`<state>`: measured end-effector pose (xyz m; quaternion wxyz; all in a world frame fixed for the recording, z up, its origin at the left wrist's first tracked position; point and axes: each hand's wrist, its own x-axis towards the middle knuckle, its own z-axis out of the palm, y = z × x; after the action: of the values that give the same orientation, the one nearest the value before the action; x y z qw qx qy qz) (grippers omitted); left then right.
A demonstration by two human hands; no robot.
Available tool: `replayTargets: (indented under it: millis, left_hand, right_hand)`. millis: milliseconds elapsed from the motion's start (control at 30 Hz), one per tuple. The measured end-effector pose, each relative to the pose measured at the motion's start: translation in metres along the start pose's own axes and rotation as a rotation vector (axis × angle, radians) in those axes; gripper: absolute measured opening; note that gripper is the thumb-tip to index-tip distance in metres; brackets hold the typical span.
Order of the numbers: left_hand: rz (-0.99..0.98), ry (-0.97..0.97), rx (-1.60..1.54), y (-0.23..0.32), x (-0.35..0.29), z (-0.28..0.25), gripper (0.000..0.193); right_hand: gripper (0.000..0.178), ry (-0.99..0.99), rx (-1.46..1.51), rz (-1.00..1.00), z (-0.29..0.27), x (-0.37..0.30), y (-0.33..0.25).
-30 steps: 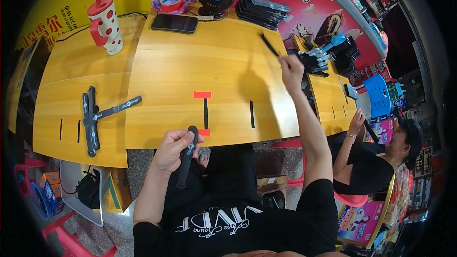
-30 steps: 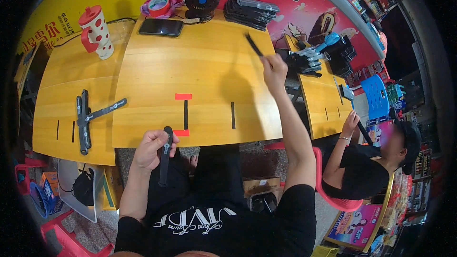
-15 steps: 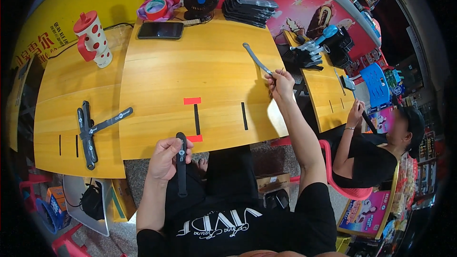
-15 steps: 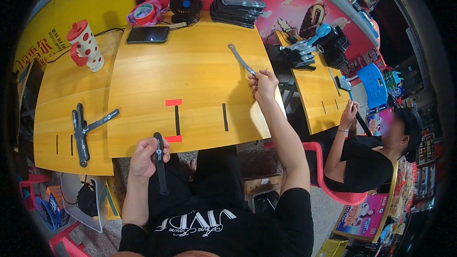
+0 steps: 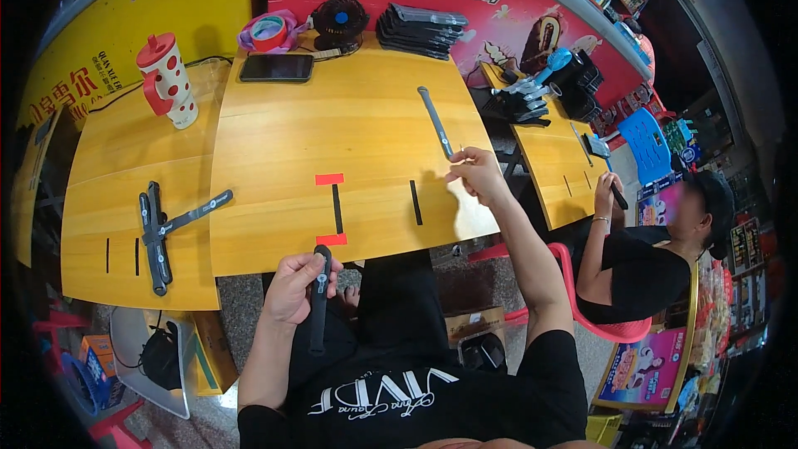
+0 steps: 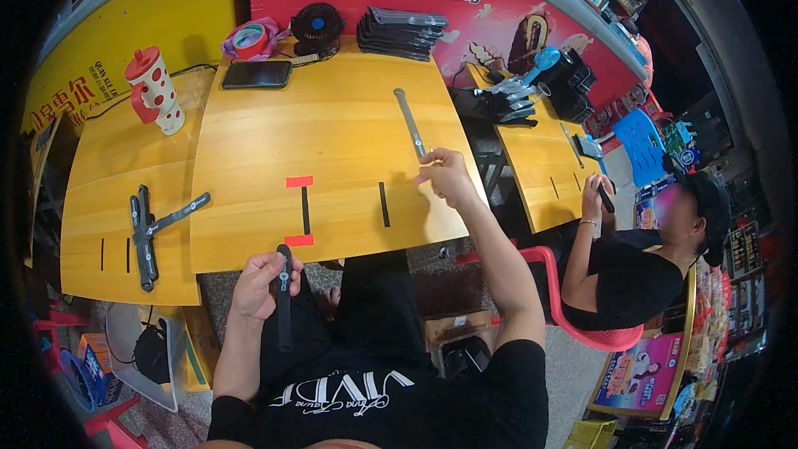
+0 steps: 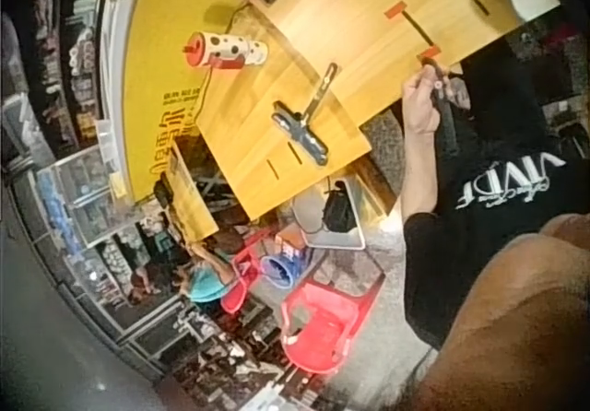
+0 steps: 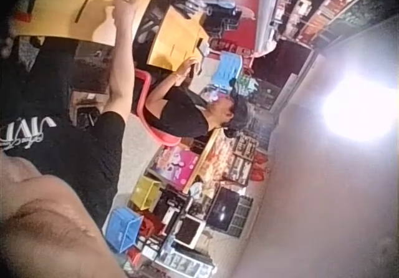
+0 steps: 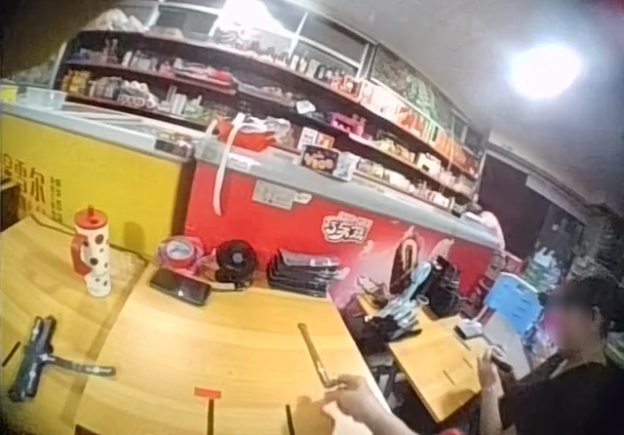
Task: Attaching metal clips and fasteners to black webbing straps at a workbench.
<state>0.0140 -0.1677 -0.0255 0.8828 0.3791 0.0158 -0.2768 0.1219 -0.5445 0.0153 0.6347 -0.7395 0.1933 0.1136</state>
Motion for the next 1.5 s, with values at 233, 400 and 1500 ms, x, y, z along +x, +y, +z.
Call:
replayTargets:
  millis: [233,400,1500]
  left_hand:
    - [-0.051,-0.056,0.024,-0.007,-0.001,0.015,0.023]
    - [-0.063,-0.104,0.062,-0.015,-0.004,0.018,0.025]
    - [-0.110,-0.163,-0.020,-0.071,-0.059,0.034,0.026]
  right_hand:
    - [0.025,0.269,-1.242,-1.137,0.007,0.035,0.004]
    - [0.025,0.344,-1.149,-1.060,0.012,0.048,0.022]
    - [0.026,0.161,-0.480,-0.885,0.153,-0.244,0.107]
